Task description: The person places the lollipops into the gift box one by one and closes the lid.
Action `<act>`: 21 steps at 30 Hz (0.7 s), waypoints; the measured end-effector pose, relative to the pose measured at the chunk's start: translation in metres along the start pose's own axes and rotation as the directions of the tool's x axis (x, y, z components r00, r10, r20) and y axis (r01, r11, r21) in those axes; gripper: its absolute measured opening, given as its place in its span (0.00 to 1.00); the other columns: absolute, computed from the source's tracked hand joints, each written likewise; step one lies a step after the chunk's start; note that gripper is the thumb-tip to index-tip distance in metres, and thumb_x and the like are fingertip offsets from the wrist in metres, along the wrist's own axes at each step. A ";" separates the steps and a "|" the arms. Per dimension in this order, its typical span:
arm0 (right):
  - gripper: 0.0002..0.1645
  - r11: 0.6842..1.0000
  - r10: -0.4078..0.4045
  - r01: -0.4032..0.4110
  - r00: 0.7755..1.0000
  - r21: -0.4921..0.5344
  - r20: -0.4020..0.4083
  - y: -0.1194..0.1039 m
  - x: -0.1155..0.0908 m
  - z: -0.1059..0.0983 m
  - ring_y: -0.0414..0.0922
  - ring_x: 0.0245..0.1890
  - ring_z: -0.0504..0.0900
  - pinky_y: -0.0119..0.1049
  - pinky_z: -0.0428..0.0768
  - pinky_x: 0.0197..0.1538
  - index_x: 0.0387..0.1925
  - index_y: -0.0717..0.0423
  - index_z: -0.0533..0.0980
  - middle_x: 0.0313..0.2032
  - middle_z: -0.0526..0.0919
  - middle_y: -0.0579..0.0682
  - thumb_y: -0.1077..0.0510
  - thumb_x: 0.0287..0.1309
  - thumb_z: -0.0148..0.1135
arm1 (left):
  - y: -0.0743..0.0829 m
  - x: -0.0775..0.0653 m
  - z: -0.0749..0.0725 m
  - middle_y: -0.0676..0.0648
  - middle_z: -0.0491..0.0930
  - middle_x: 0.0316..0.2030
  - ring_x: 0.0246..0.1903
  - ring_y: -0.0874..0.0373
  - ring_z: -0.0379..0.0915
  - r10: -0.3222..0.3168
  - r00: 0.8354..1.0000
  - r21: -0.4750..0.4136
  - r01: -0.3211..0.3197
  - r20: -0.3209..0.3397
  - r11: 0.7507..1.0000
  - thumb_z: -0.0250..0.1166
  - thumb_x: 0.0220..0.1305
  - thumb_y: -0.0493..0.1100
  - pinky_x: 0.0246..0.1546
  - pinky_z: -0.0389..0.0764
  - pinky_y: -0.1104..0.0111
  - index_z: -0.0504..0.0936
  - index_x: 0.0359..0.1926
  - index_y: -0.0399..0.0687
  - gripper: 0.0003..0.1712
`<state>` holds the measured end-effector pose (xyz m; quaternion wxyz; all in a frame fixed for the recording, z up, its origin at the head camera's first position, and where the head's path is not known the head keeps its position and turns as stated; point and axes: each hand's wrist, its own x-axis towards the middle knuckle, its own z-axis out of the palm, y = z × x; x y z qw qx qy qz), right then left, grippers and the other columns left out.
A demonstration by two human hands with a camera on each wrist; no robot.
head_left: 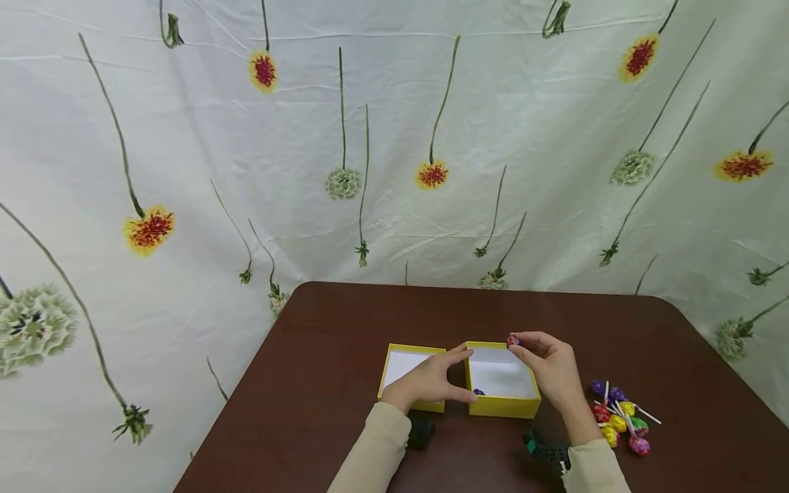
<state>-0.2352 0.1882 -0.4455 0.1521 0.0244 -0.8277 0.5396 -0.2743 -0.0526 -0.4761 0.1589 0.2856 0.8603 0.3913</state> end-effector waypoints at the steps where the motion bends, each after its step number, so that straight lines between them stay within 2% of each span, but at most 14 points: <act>1: 0.13 1.000 0.007 -0.007 1.000 -0.001 0.014 0.001 0.001 0.000 0.27 0.38 0.83 0.21 0.81 0.44 0.49 0.59 0.84 0.47 0.88 0.59 0.62 0.63 0.67 | 0.000 0.000 0.000 0.60 0.50 0.78 0.77 0.53 0.51 -0.001 1.000 0.001 0.001 0.002 1.000 0.74 0.56 0.60 0.73 0.63 0.52 0.60 0.77 0.62 0.51; 7: 0.14 1.000 -0.005 0.005 0.992 -0.004 0.127 0.005 0.004 0.002 0.34 0.40 0.85 0.23 0.82 0.45 0.50 0.59 0.85 0.47 0.88 0.58 0.61 0.64 0.66 | 0.002 0.001 -0.001 0.61 0.50 0.78 0.77 0.53 0.51 -0.012 1.000 0.009 0.012 0.002 1.000 0.73 0.56 0.61 0.73 0.63 0.51 0.60 0.77 0.63 0.51; 13: 0.13 0.999 -0.010 0.016 0.977 -0.029 0.212 0.007 0.008 0.008 0.41 0.40 0.84 0.26 0.82 0.42 0.47 0.62 0.85 0.45 0.88 0.59 0.61 0.63 0.67 | 0.000 0.003 0.000 0.60 0.51 0.78 0.77 0.53 0.52 -0.005 1.000 0.022 0.005 -0.006 1.000 0.73 0.56 0.62 0.73 0.63 0.50 0.60 0.77 0.64 0.51; 21: 0.10 0.994 -0.047 0.076 0.950 -0.082 0.310 0.009 0.012 0.018 0.48 0.41 0.86 0.37 0.86 0.44 0.43 0.61 0.87 0.42 0.88 0.57 0.62 0.60 0.69 | 0.000 0.002 0.001 0.61 0.51 0.78 0.76 0.52 0.54 -0.004 1.000 0.019 0.004 -0.011 1.000 0.74 0.56 0.62 0.72 0.66 0.52 0.61 0.77 0.63 0.51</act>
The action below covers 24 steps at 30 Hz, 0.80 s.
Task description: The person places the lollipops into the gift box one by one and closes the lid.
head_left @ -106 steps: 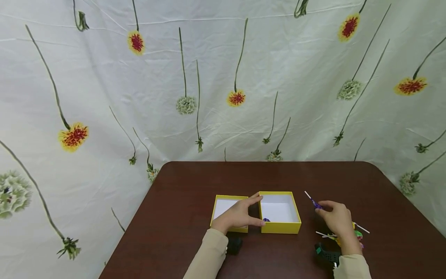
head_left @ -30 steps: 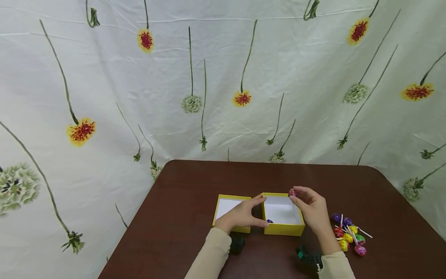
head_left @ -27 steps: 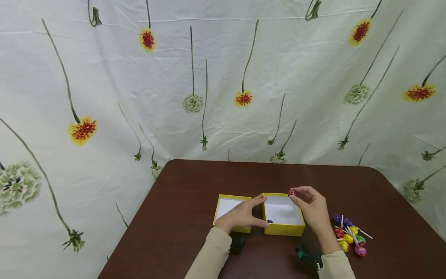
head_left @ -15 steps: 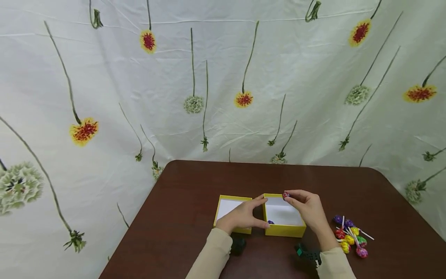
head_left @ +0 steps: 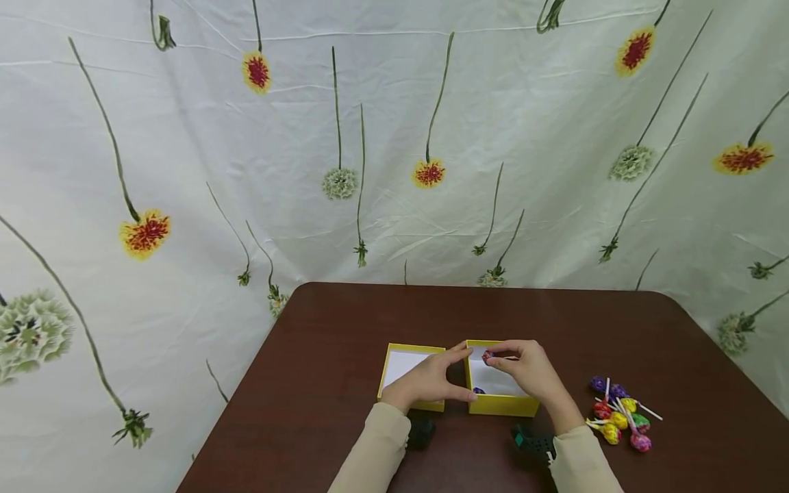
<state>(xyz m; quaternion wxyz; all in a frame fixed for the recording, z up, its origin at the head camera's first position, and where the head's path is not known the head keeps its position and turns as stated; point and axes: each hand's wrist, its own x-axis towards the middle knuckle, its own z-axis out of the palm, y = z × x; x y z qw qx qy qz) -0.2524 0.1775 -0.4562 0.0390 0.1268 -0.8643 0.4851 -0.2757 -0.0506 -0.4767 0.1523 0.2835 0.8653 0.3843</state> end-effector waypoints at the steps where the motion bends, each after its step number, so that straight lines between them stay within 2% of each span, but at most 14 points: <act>1: 0.10 1.000 -0.003 0.003 1.000 -0.011 0.008 0.000 0.001 0.001 0.47 0.41 0.86 0.37 0.86 0.44 0.42 0.61 0.87 0.41 0.89 0.56 0.62 0.60 0.69 | 0.000 0.000 0.000 0.61 0.51 0.78 0.76 0.52 0.55 0.000 1.000 -0.001 0.000 0.001 1.000 0.74 0.56 0.61 0.70 0.68 0.53 0.61 0.77 0.62 0.51; 3: 0.09 1.000 0.003 -0.003 1.000 -0.019 0.023 0.001 0.004 0.003 0.47 0.40 0.85 0.37 0.86 0.43 0.41 0.60 0.87 0.40 0.89 0.55 0.62 0.59 0.70 | 0.000 0.000 0.000 0.61 0.51 0.78 0.75 0.52 0.56 0.000 1.000 -0.001 0.000 0.001 1.000 0.74 0.56 0.61 0.69 0.70 0.54 0.61 0.77 0.61 0.51; 5: 0.08 1.000 0.017 -0.016 0.999 -0.021 0.041 0.001 0.006 0.005 0.45 0.38 0.84 0.36 0.85 0.42 0.40 0.60 0.87 0.39 0.88 0.54 0.62 0.59 0.70 | 0.001 0.000 0.000 0.61 0.51 0.78 0.73 0.52 0.62 -0.002 1.000 -0.013 0.002 0.006 1.000 0.74 0.56 0.60 0.61 0.78 0.60 0.61 0.77 0.60 0.51; 8: 0.07 0.999 0.046 -0.044 0.997 -0.019 0.064 0.003 0.008 0.009 0.44 0.37 0.84 0.36 0.85 0.42 0.40 0.59 0.87 0.37 0.88 0.52 0.63 0.59 0.69 | 0.002 -0.001 -0.001 0.60 0.50 0.79 0.57 0.58 0.78 -0.010 1.000 -0.049 0.011 0.017 0.999 0.75 0.56 0.59 0.44 0.85 0.67 0.61 0.77 0.60 0.51; 10: 0.08 0.998 0.061 -0.061 0.995 -0.011 0.081 0.004 0.008 0.012 0.43 0.37 0.84 0.37 0.85 0.42 0.40 0.60 0.87 0.37 0.88 0.52 0.63 0.60 0.69 | 0.002 -0.002 -0.001 0.61 0.50 0.79 0.50 0.60 0.81 -0.013 1.000 -0.061 0.014 0.022 0.998 0.75 0.56 0.58 0.36 0.84 0.69 0.61 0.77 0.62 0.51; 12: 0.08 0.998 0.070 -0.071 0.993 -0.002 0.095 0.004 0.008 0.014 0.44 0.37 0.84 0.39 0.86 0.43 0.41 0.61 0.87 0.38 0.88 0.52 0.64 0.61 0.68 | 0.002 -0.002 0.000 0.61 0.49 0.79 0.55 0.60 0.80 -0.010 1.000 -0.055 0.011 0.020 0.998 0.75 0.56 0.59 0.47 0.84 0.65 0.60 0.77 0.63 0.51; 14: 0.08 0.997 0.072 -0.074 0.991 0.012 0.113 0.005 0.008 0.016 0.45 0.38 0.85 0.41 0.86 0.44 0.42 0.63 0.86 0.39 0.88 0.54 0.64 0.62 0.66 | 0.001 -0.002 0.001 0.62 0.49 0.79 0.67 0.55 0.70 -0.003 1.000 -0.036 0.003 0.015 0.999 0.74 0.57 0.60 0.61 0.78 0.58 0.60 0.77 0.64 0.51; 16: 0.08 0.996 0.081 -0.084 0.989 0.023 0.125 0.005 0.008 0.017 0.46 0.38 0.85 0.43 0.87 0.45 0.42 0.63 0.86 0.39 0.88 0.55 0.65 0.62 0.66 | 0.002 -0.002 0.001 0.62 0.49 0.78 0.75 0.52 0.56 0.002 1.000 -0.020 -0.002 0.011 1.000 0.73 0.57 0.61 0.70 0.69 0.53 0.59 0.77 0.64 0.51; 24: 0.07 0.995 0.100 -0.101 0.981 0.003 0.167 0.007 0.011 0.018 0.44 0.36 0.84 0.43 0.87 0.44 0.40 0.62 0.86 0.38 0.87 0.53 0.65 0.61 0.66 | 0.003 -0.003 -0.002 0.61 0.49 0.79 0.77 0.51 0.53 0.016 1.000 -0.008 -0.016 0.011 1.000 0.73 0.57 0.62 0.72 0.65 0.49 0.59 0.77 0.64 0.51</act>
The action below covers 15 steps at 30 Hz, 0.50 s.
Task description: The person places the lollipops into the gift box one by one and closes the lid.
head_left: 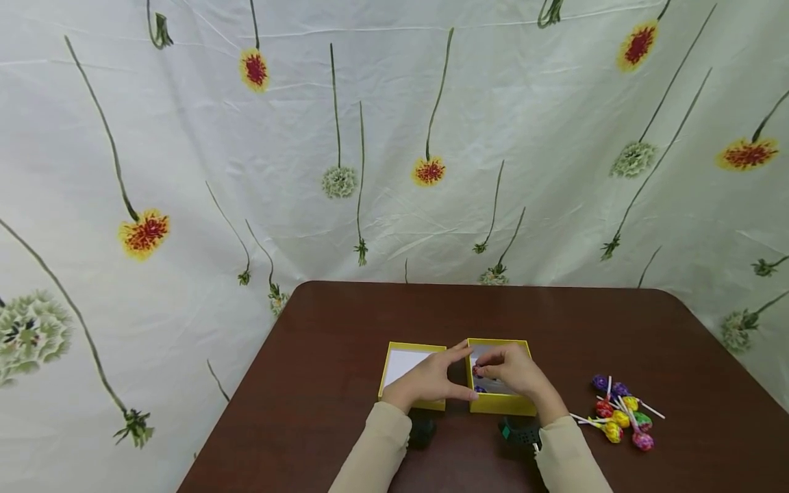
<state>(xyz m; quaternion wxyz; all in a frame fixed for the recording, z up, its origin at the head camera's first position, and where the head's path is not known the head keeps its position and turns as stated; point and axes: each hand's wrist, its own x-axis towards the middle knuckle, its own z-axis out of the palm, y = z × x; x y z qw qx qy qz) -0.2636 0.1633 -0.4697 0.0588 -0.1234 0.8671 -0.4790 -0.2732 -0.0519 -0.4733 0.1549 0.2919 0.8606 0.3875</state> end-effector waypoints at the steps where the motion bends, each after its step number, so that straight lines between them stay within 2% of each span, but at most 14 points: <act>1: 0.07 1.000 0.004 -0.004 1.000 -0.001 0.006 0.000 0.000 0.000 0.44 0.36 0.84 0.43 0.87 0.44 0.40 0.62 0.86 0.37 0.87 0.53 0.65 0.61 0.66 | 0.000 0.000 0.000 0.61 0.49 0.79 0.77 0.51 0.52 0.003 1.000 -0.001 -0.003 0.002 1.000 0.73 0.58 0.62 0.72 0.65 0.49 0.59 0.77 0.63 0.51; 10: 0.06 0.999 0.047 -0.046 0.998 -0.028 0.037 -0.002 0.002 0.002 0.44 0.35 0.84 0.43 0.86 0.44 0.35 0.64 0.86 0.34 0.88 0.53 0.71 0.59 0.64 | 0.000 0.001 0.000 0.61 0.49 0.79 0.77 0.51 0.52 -0.002 1.000 0.000 0.002 -0.001 1.000 0.73 0.58 0.60 0.72 0.65 0.51 0.59 0.77 0.62 0.51; 15: 0.05 0.997 0.039 -0.034 0.997 -0.068 0.067 -0.001 0.002 0.002 0.43 0.33 0.84 0.42 0.87 0.41 0.34 0.64 0.86 0.32 0.88 0.52 0.71 0.57 0.66 | 0.000 0.001 0.001 0.59 0.50 0.79 0.77 0.52 0.52 0.008 1.000 -0.007 -0.008 -0.004 1.000 0.73 0.58 0.59 0.72 0.64 0.51 0.60 0.77 0.60 0.51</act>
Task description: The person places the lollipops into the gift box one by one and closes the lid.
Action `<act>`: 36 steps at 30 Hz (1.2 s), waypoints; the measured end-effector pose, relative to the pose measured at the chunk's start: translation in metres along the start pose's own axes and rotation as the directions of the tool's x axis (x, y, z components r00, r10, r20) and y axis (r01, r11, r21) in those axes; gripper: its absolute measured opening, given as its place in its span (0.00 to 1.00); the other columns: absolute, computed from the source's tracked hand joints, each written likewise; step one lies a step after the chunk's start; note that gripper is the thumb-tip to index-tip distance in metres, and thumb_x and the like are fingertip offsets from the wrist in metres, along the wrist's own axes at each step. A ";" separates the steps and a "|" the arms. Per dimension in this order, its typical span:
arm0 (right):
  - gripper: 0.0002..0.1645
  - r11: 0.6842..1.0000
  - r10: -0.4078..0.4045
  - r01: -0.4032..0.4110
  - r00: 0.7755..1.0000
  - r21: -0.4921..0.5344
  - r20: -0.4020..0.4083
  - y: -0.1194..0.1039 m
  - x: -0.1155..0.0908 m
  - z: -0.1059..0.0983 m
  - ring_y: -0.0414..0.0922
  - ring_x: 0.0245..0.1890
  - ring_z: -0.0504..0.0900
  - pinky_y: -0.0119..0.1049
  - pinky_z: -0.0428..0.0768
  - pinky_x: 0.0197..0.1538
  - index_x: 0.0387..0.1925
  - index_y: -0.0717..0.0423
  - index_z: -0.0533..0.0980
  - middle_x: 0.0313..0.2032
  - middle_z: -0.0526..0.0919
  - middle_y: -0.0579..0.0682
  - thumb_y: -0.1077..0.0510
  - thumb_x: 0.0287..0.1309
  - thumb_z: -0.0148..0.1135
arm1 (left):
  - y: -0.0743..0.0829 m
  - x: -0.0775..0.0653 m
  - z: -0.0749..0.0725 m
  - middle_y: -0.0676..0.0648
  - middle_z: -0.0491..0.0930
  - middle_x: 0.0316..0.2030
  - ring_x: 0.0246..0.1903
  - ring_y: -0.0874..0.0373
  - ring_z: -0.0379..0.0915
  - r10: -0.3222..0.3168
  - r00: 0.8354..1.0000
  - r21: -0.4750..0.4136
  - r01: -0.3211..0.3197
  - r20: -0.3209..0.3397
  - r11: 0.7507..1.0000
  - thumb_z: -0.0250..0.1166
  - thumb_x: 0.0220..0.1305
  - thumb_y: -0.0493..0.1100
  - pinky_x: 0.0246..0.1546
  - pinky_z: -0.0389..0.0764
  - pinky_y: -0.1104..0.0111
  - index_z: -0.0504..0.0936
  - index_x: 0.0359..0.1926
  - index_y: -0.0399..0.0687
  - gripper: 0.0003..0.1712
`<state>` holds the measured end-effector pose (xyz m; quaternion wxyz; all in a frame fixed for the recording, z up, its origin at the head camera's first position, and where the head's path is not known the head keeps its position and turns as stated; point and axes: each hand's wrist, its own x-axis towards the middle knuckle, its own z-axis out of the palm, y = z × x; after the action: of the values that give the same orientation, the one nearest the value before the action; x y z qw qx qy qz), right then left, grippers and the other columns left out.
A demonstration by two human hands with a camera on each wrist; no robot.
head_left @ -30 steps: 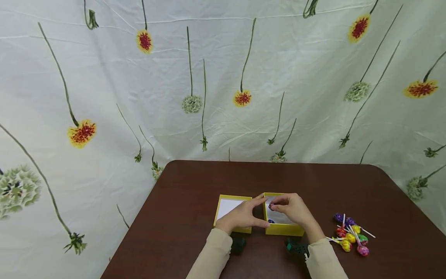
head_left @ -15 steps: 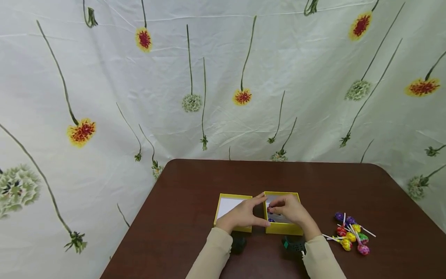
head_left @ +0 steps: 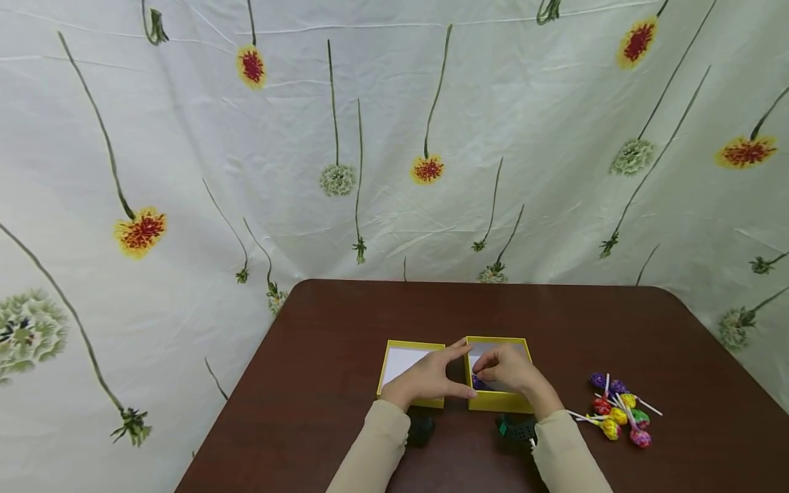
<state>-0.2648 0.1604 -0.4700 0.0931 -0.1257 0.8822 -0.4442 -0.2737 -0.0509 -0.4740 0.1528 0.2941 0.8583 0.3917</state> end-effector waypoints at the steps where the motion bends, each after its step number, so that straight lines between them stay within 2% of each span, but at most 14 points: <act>1: 0.05 1.000 -0.004 0.004 1.000 -0.011 0.003 0.000 0.000 0.000 0.43 0.33 0.83 0.41 0.86 0.41 0.34 0.63 0.86 0.32 0.88 0.52 0.70 0.57 0.66 | 0.000 0.000 0.000 0.59 0.50 0.79 0.77 0.52 0.52 0.002 1.000 0.001 -0.002 0.000 1.000 0.73 0.58 0.59 0.72 0.65 0.51 0.60 0.77 0.60 0.51; 8: 0.04 0.999 -0.020 0.021 1.000 -0.028 0.014 -0.001 0.002 0.000 0.42 0.32 0.83 0.40 0.86 0.39 0.33 0.63 0.86 0.31 0.89 0.52 0.70 0.56 0.68 | 0.000 0.000 -0.002 0.59 0.51 0.79 0.77 0.52 0.53 0.013 1.000 0.016 -0.013 -0.002 1.000 0.73 0.58 0.60 0.72 0.65 0.51 0.60 0.77 0.59 0.50; 14: 0.05 0.998 -0.048 0.047 0.999 -0.046 -0.013 -0.003 0.002 -0.001 0.44 0.34 0.84 0.41 0.86 0.40 0.34 0.64 0.86 0.33 0.89 0.53 0.70 0.56 0.67 | -0.001 0.001 -0.003 0.58 0.50 0.79 0.76 0.51 0.54 0.008 1.000 0.011 -0.008 -0.011 1.000 0.73 0.58 0.58 0.71 0.66 0.51 0.60 0.77 0.60 0.50; 21: 0.09 0.996 -0.089 0.089 0.984 -0.008 -0.157 -0.009 -0.009 -0.012 0.50 0.44 0.84 0.47 0.85 0.49 0.43 0.61 0.86 0.42 0.88 0.55 0.67 0.62 0.65 | -0.002 0.001 -0.001 0.57 0.51 0.79 0.77 0.50 0.53 -0.007 1.000 0.007 0.007 0.001 1.000 0.73 0.58 0.60 0.72 0.63 0.48 0.60 0.77 0.60 0.50; 25: 0.11 0.994 -0.102 0.108 0.967 0.014 -0.234 -0.010 -0.019 -0.029 0.51 0.46 0.83 0.44 0.84 0.48 0.46 0.63 0.84 0.46 0.87 0.59 0.65 0.65 0.63 | 0.000 0.001 0.000 0.57 0.51 0.79 0.77 0.50 0.53 -0.016 1.000 0.018 0.016 -0.001 1.000 0.73 0.57 0.60 0.72 0.63 0.48 0.60 0.77 0.60 0.51; 30: 0.12 0.998 -0.044 0.053 0.944 0.017 -0.327 -0.007 -0.032 -0.051 0.52 0.47 0.82 0.41 0.85 0.47 0.49 0.63 0.83 0.48 0.86 0.61 0.64 0.67 0.61 | 0.000 0.002 0.002 0.58 0.51 0.79 0.77 0.51 0.53 -0.024 1.000 0.025 0.025 -0.007 0.999 0.74 0.57 0.59 0.72 0.64 0.49 0.60 0.77 0.61 0.50; 36: 0.15 0.998 0.042 -0.059 0.907 -0.028 -0.419 0.005 -0.044 -0.069 0.58 0.51 0.82 0.50 0.85 0.52 0.53 0.63 0.81 0.53 0.84 0.63 0.62 0.69 0.60 | -0.001 0.002 0.001 0.61 0.50 0.79 0.77 0.51 0.51 -0.018 1.000 0.010 0.018 0.000 1.000 0.74 0.57 0.59 0.72 0.64 0.49 0.59 0.77 0.65 0.51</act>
<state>-0.2424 0.2290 -0.4317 -0.0889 -0.0065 0.8933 -0.4405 -0.2747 -0.0498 -0.4755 0.1548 0.2871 0.8630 0.3859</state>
